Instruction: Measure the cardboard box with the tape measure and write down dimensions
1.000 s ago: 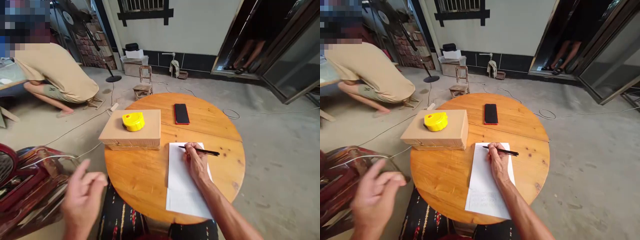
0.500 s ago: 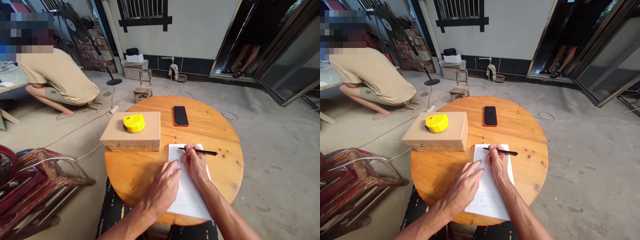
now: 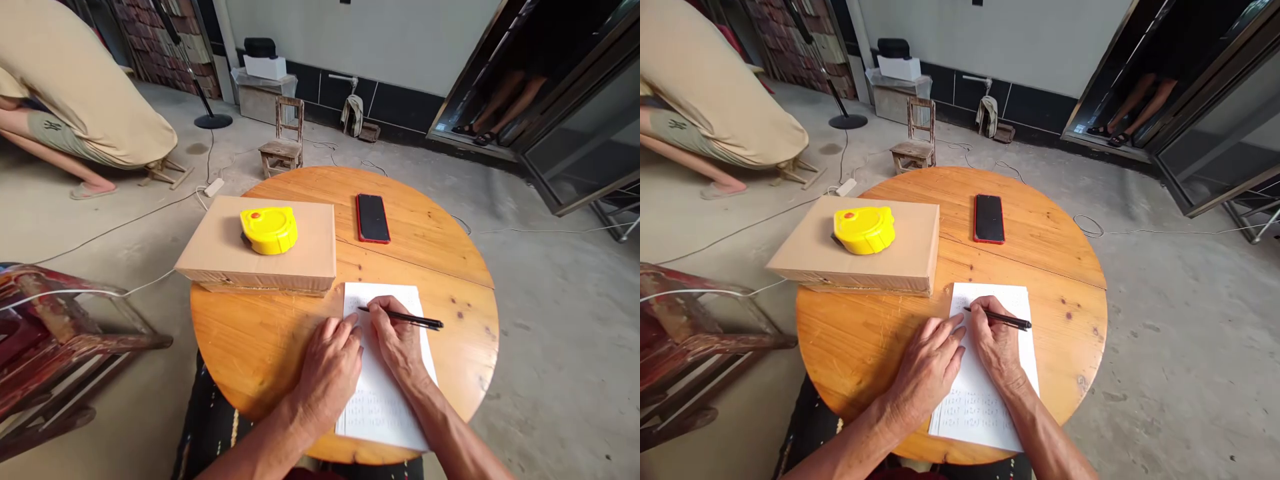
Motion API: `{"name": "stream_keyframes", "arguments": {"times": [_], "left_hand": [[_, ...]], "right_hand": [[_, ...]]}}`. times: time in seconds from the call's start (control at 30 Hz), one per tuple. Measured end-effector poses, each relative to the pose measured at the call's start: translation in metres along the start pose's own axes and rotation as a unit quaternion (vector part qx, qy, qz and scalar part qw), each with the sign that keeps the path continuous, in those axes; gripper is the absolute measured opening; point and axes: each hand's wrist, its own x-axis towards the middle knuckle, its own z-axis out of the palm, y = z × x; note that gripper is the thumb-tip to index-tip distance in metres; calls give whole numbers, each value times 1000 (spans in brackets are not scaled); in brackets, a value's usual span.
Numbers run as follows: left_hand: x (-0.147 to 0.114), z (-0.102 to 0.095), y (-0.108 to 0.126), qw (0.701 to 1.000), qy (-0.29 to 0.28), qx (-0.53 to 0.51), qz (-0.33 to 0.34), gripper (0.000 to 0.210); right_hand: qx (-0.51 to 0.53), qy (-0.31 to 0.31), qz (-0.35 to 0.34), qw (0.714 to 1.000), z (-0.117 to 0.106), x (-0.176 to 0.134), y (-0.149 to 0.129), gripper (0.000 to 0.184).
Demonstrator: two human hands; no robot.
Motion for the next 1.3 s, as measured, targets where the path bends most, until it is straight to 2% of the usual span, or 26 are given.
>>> {"name": "stream_keyframes", "arguments": {"times": [0.63, 1.3], "left_hand": [[1, -1, -2, 998, -9, -52, -22, 25], [2, 0, -1, 999, 3, -49, -22, 26]], "right_hand": [[-94, -8, -11, 995, 2, -3, -4, 16], [-51, -10, 0, 999, 1, -3, 1, 17]]}}
